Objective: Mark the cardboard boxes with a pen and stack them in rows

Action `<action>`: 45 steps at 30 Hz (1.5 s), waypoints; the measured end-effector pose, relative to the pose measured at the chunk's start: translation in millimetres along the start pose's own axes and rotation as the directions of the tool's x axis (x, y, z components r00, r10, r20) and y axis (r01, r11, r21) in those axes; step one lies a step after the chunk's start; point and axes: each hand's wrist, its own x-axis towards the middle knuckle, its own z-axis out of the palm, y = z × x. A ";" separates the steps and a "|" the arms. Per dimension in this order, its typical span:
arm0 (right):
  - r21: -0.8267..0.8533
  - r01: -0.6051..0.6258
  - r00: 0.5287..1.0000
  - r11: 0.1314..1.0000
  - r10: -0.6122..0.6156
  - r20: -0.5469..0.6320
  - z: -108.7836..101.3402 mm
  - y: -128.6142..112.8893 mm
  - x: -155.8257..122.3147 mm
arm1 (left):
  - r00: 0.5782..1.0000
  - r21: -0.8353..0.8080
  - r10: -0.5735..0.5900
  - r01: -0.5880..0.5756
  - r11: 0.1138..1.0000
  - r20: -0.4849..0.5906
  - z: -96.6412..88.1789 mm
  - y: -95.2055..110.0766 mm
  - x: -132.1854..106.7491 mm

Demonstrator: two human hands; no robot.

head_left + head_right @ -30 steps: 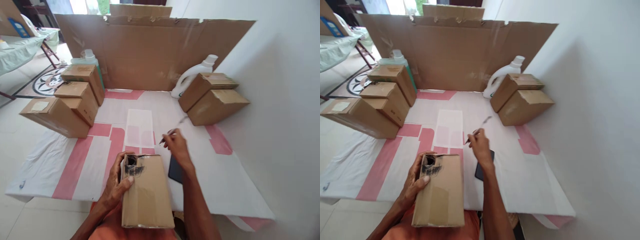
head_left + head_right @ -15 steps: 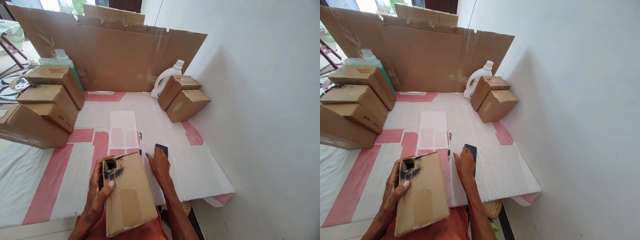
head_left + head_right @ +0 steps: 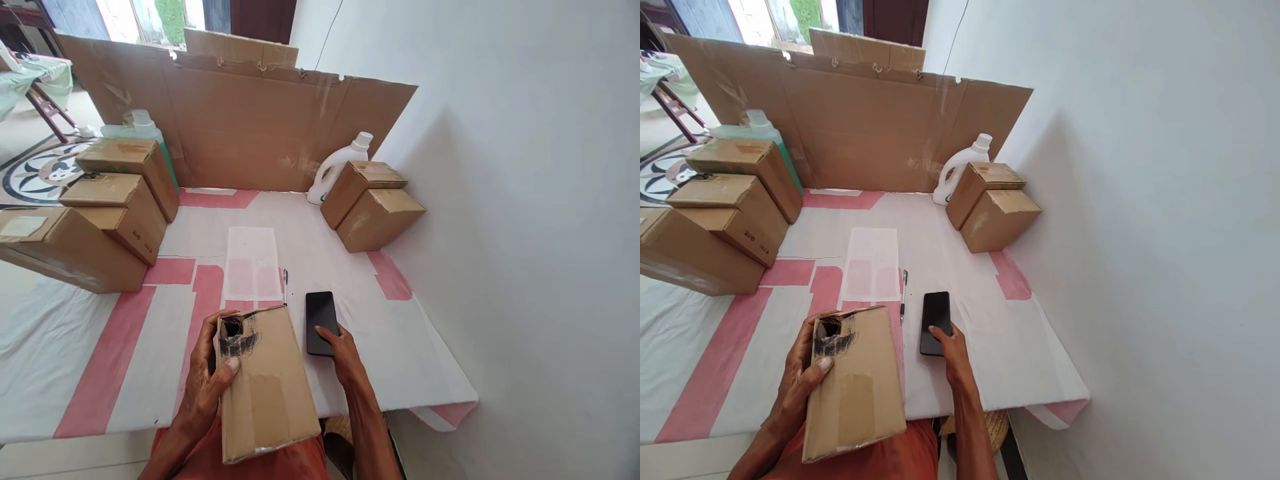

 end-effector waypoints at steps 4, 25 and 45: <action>0.329 -0.060 0.987 0.942 0.007 0.159 -13.9 -40.2 -32.7 | 1.000 -0.026 -0.002 0.002 1.000 -0.003 2.2 -1.9 -0.7; 0.349 -0.694 0.460 0.630 0.015 0.888 9.0 -125.9 -133.3 | 0.997 -0.007 0.076 -0.076 0.997 0.033 6.6 -2.7 2.9; -0.409 -0.015 0.976 0.912 -0.075 -0.204 -44.4 26.8 37.3 | 0.992 -0.075 0.091 -0.097 0.992 -0.084 -8.6 -46.1 -1.8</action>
